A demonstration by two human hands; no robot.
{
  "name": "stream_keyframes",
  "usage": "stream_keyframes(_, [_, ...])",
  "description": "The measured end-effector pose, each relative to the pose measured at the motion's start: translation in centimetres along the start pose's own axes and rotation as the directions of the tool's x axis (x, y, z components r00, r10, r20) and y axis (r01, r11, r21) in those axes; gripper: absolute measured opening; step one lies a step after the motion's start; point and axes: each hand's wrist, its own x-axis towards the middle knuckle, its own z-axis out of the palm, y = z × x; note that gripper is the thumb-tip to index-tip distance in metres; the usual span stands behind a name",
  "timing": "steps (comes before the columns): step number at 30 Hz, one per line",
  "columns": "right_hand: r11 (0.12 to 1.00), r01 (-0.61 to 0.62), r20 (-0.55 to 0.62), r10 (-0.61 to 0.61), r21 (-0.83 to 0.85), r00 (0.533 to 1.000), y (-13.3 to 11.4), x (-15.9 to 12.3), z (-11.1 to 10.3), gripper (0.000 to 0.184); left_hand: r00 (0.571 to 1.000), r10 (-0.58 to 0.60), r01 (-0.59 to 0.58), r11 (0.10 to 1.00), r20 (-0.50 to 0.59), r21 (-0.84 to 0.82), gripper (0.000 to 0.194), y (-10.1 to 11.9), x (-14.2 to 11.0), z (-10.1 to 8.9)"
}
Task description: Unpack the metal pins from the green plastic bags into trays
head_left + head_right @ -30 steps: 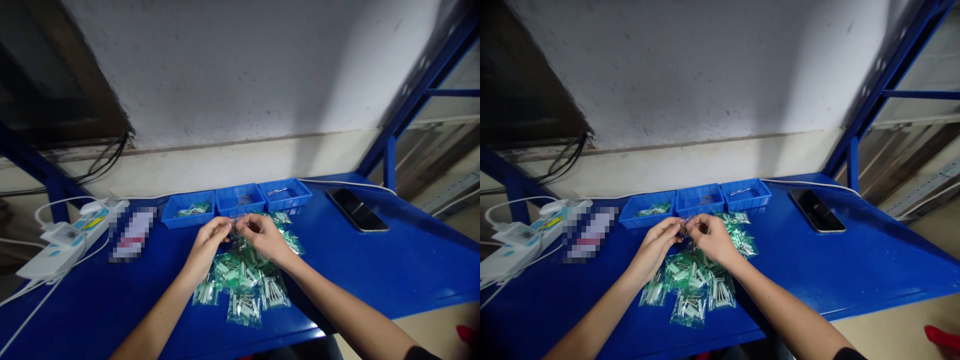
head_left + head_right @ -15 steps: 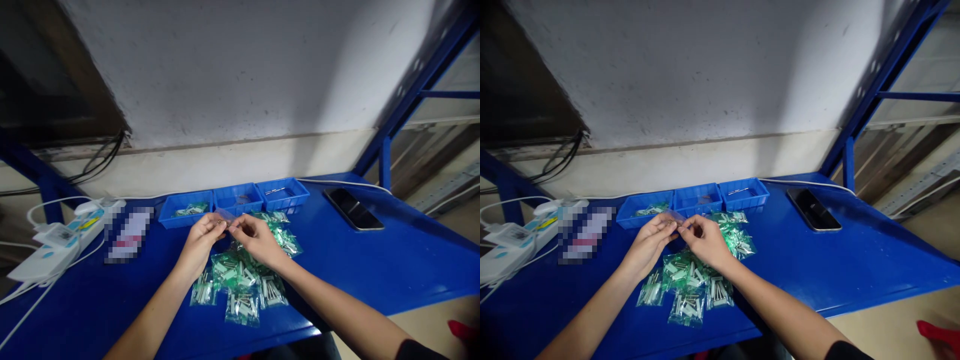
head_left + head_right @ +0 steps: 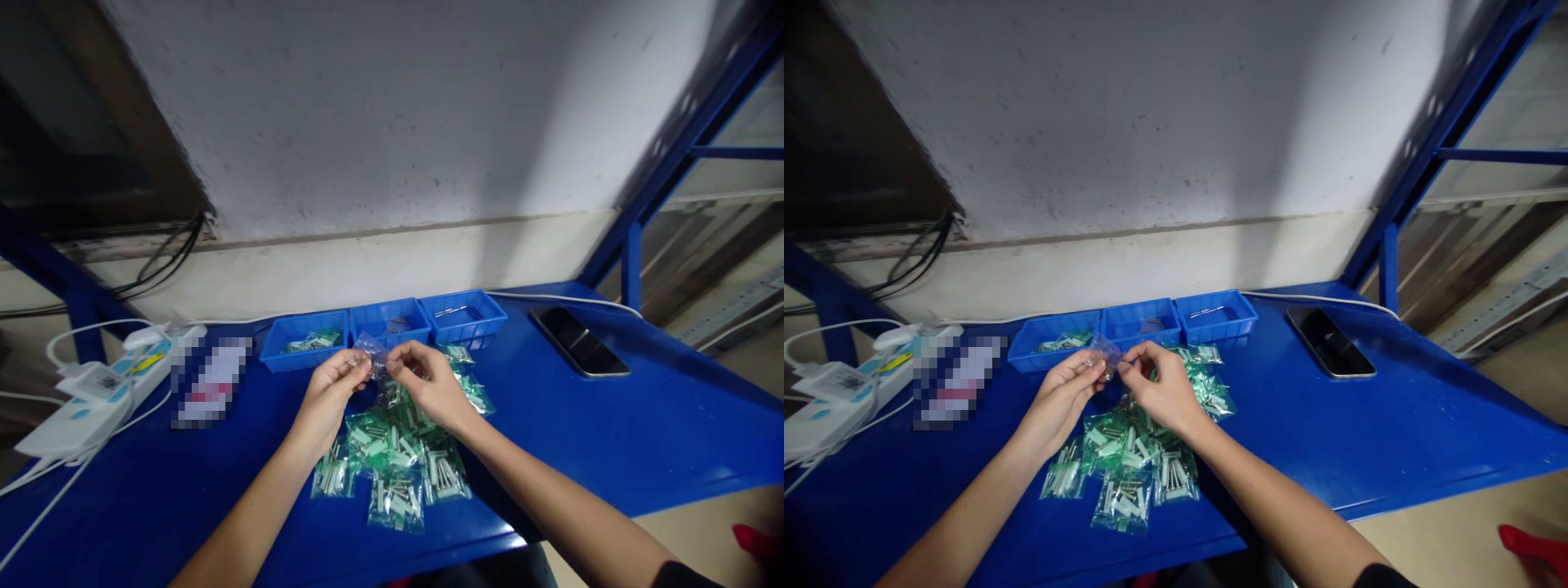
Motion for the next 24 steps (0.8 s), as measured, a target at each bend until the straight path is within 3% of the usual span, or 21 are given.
stream_keyframes(3, [0.996,0.041,0.032,-0.038,-0.078,0.999,0.3,-0.1,0.2,0.016,0.999,0.006,-0.007,1.000,0.037,0.014,0.019,-0.1,0.0,0.0])
stream_keyframes(7, [0.984,0.094,-0.038,-0.101,-0.152,0.994,0.7,0.1,0.3,0.018,0.996,-0.050,0.048,0.998,0.074,0.027,0.023,-0.1,-0.2,0.1])
stream_keyframes(11, [0.920,0.221,-0.099,-0.265,-0.324,0.959,0.9,0.3,-0.2,0.017,0.988,-0.151,0.150,0.988,0.031,0.020,0.037,0.1,-0.3,0.1])
stream_keyframes(15, [0.827,0.350,-0.004,-0.391,-0.440,0.920,1.2,0.0,-0.1,0.015,0.952,-0.288,0.289,0.957,0.103,0.001,0.054,0.4,-0.2,0.1])
stream_keyframes(20, [0.791,0.428,0.115,-0.423,-0.437,0.899,1.1,-0.2,-0.2,0.019,0.975,-0.213,0.222,0.962,0.071,-0.158,0.021,0.8,0.0,-0.4])
stream_keyframes(24, [0.832,0.431,0.129,-0.413,-0.348,0.902,0.7,-0.3,-0.4,0.026,0.982,-0.178,0.183,0.977,0.056,-0.108,0.019,0.9,0.0,-0.7])
